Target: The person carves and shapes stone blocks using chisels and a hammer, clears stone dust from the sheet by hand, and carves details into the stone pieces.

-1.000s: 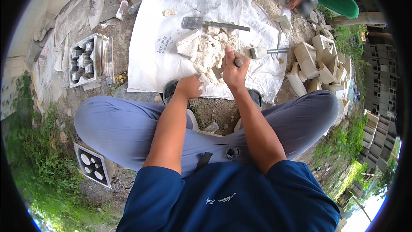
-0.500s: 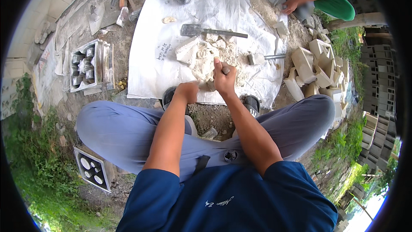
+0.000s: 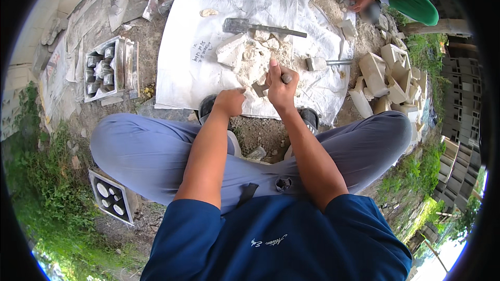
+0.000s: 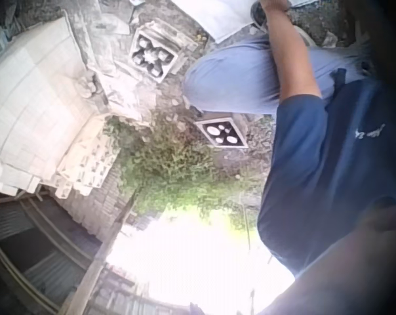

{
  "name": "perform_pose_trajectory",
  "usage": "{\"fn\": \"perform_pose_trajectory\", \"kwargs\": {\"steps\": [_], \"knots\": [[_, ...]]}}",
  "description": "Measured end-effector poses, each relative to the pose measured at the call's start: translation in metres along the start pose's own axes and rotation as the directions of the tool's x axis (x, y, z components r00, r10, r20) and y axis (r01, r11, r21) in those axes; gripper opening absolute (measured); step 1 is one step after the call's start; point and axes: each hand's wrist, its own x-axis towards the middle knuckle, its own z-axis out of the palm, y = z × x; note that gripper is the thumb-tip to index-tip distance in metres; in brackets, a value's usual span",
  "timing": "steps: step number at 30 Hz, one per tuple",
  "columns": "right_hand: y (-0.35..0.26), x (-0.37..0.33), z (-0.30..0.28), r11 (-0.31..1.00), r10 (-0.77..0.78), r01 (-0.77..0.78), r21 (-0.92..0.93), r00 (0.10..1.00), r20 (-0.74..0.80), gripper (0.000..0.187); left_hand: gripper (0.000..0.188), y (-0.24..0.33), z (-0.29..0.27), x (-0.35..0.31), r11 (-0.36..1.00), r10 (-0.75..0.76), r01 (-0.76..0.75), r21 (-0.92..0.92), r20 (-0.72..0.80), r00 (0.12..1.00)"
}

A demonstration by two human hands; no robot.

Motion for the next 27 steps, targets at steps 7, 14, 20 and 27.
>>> {"fn": "perform_pose_trajectory", "kwargs": {"steps": [7, 14, 20, 27], "knots": [[0.013, -0.002, -0.003, 0.994, -0.027, 0.023, -0.109, 0.999, -0.039, 0.054, 0.025, -0.003, 0.009, -0.003, 0.995, 0.1, -0.099, 0.025, -0.052, 0.994], [0.043, 0.002, -0.016, 0.976, 0.002, -0.004, -0.216, 1.0, -0.009, 0.056, 0.021, 0.005, 0.001, 0.012, 1.0, -0.018, 0.016, 0.016, 0.12, 0.993], [0.019, -0.002, -0.013, 0.987, -0.035, 0.035, -0.154, 0.999, 0.003, 0.056, 0.019, 0.001, 0.001, 0.01, 0.999, 0.008, -0.011, 0.045, 0.081, 0.997], [0.007, -0.002, -0.01, 0.998, -0.007, 0.006, -0.07, 1.0, -0.007, 0.055, 0.033, -0.003, 0.005, 0.007, 1.0, -0.019, 0.018, 0.025, 0.044, 0.999]]}}
